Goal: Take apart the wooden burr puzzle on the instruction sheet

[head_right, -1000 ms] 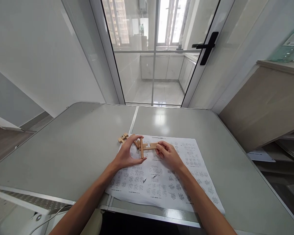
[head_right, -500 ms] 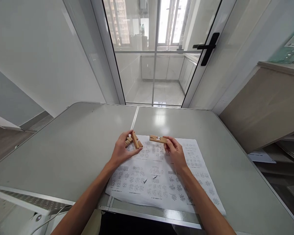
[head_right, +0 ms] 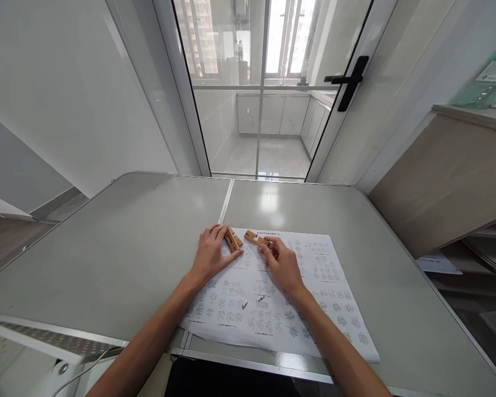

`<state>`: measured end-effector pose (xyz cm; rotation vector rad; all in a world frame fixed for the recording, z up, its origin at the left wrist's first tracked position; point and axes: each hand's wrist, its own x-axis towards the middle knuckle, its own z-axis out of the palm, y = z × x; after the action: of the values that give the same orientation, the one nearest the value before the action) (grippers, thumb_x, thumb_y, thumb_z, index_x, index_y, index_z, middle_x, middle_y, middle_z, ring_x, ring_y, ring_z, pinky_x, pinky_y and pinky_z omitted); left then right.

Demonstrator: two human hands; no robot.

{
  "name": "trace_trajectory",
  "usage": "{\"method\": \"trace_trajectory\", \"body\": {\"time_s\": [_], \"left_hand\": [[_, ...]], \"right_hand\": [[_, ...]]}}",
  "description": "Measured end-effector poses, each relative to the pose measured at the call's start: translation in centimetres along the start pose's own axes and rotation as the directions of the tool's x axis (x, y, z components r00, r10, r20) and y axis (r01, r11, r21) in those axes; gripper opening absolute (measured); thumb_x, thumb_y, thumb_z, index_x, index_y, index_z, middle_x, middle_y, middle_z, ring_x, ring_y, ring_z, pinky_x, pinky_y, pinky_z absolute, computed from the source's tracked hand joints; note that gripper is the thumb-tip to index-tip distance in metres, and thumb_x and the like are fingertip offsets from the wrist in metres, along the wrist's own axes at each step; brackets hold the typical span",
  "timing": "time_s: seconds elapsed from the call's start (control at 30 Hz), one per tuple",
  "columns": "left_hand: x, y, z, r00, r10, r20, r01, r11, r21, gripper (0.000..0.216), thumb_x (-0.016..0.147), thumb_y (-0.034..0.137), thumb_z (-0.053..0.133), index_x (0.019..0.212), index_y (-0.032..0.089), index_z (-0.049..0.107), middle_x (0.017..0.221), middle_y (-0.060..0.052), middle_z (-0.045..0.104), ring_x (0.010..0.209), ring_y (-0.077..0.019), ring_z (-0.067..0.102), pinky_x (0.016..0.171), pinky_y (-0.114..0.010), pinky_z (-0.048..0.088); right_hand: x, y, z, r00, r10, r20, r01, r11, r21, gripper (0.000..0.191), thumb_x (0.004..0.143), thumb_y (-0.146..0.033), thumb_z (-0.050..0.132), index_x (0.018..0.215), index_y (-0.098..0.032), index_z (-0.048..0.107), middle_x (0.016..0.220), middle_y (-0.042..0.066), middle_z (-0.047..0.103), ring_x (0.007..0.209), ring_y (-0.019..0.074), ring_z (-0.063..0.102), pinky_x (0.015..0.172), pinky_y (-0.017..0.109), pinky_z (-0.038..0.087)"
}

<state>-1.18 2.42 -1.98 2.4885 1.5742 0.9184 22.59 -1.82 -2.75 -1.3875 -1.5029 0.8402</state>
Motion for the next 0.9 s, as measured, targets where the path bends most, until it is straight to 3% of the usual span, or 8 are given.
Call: {"method": "trace_trajectory", "body": {"time_s": [0.53,0.73,0.9], "left_hand": [[0.00,0.24,0.06,1.000,0.009,-0.017,-0.009,0.999,0.034,0.066,0.089,0.057,0.072,0.143,0.023,0.054,0.139,-0.015,0.063,0.134,-0.0396,0.050,0.114,-0.061,0.036],[0.14,0.31,0.04,1.000,0.010,-0.019,-0.009,0.999,0.046,0.064,0.089,0.053,0.073,0.142,0.023,0.053,0.137,-0.015,0.064,0.133,-0.0388,0.050,0.114,-0.060,0.036],[0.20,0.39,0.03,1.000,0.009,-0.018,-0.008,0.999,0.047,0.065,0.084,0.049,0.076,0.138,0.022,0.053,0.133,-0.014,0.065,0.132,-0.0386,0.051,0.114,-0.057,0.037]], "right_hand": [[-0.32,0.32,0.35,0.981,-0.150,0.121,0.178,0.946,-0.271,0.033,0.100,-0.036,0.058,0.131,-0.029,0.067,0.113,0.008,0.073,0.075,0.0229,0.065,0.077,0.041,0.053],[-0.24,0.28,0.46,0.975,-0.177,0.133,0.212,0.918,-0.336,0.036,0.103,-0.035,0.054,0.137,-0.029,0.066,0.122,0.009,0.070,0.086,0.0257,0.069,0.077,0.041,0.054],[-0.22,0.63,0.60,0.968,-0.198,0.155,0.245,0.884,-0.399,0.039,0.103,-0.036,0.055,0.141,-0.029,0.064,0.123,0.009,0.068,0.081,0.0242,0.069,0.073,0.040,0.055]]}}
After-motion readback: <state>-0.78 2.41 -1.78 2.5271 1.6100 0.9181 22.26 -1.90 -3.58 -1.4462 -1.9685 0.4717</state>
